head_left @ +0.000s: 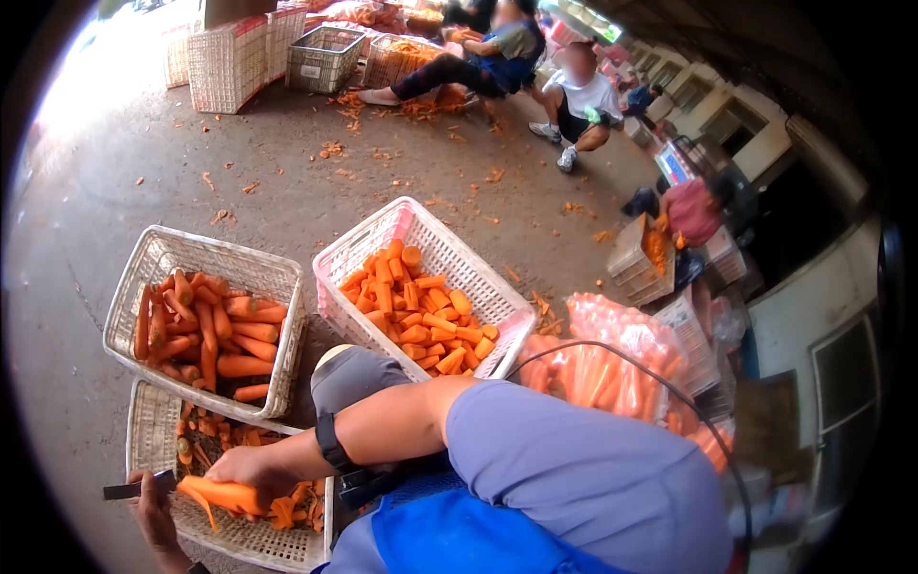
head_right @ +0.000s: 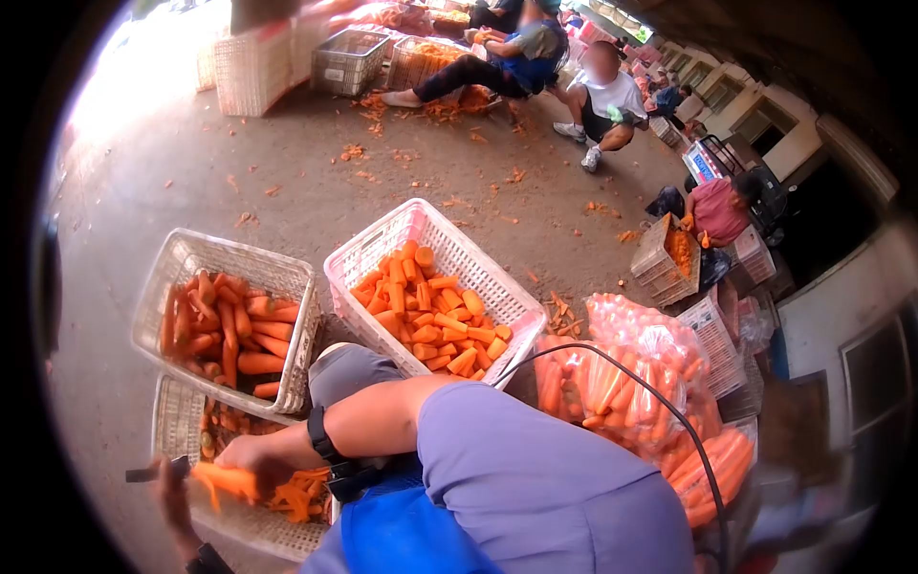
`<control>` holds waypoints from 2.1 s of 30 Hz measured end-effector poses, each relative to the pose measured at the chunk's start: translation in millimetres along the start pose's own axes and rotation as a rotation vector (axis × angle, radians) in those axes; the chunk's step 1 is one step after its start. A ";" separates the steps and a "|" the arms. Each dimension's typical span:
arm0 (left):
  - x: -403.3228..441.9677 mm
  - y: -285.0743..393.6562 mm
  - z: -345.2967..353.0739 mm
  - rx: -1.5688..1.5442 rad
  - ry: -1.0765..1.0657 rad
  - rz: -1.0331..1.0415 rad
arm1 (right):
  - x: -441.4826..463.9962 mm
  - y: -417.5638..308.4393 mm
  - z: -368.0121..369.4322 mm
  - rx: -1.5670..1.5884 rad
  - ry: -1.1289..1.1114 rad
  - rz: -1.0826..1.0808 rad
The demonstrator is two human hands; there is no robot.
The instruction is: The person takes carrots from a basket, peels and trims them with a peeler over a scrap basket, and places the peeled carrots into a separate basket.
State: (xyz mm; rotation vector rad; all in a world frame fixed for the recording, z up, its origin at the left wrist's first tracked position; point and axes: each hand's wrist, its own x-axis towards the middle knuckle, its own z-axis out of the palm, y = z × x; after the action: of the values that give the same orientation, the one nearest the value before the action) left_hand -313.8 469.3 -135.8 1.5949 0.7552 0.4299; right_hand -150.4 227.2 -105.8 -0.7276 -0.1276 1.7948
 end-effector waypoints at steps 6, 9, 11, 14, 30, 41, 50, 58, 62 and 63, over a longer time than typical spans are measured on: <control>20.6 -4.3 -43.6 0.134 0.075 0.003 | -1.3 -5.7 -7.7 -0.071 -0.014 -0.145; 12.0 20.7 -23.7 0.208 0.087 0.042 | 6.0 -12.4 -7.3 -0.061 0.091 -0.195; 1.8 32.8 -6.9 0.210 0.142 0.062 | -5.1 -20.6 3.7 0.014 0.110 -0.206; -9.0 46.1 3.7 0.172 0.105 0.065 | 0.7 -20.5 2.3 0.057 0.035 -0.124; -64.4 89.5 76.8 -0.188 -0.271 0.035 | 6.7 -19.4 -4.0 -0.121 0.067 -0.129; -59.8 78.8 88.7 -0.118 -0.341 -0.010 | 15.4 -8.7 -11.3 -0.238 0.071 -0.075; -23.1 39.9 40.0 -0.112 -0.168 0.001 | 6.6 -4.2 -7.0 -0.172 0.052 -0.034; 14.1 34.1 -22.9 0.143 -0.018 -0.036 | -24.0 -23.3 10.0 -0.055 0.032 0.012; 70.7 -37.3 -41.5 0.060 0.002 0.219 | 7.5 -10.8 -13.4 -0.153 0.109 -0.304; 65.3 -43.4 -46.8 0.055 -0.043 0.266 | 4.8 -14.4 -16.8 -0.196 0.141 -0.377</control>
State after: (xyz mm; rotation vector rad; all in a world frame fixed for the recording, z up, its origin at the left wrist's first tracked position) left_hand -307.7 549.4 -179.4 1.7581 0.5272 0.5683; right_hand -130.3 232.1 -115.1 -0.9022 -0.3280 1.3793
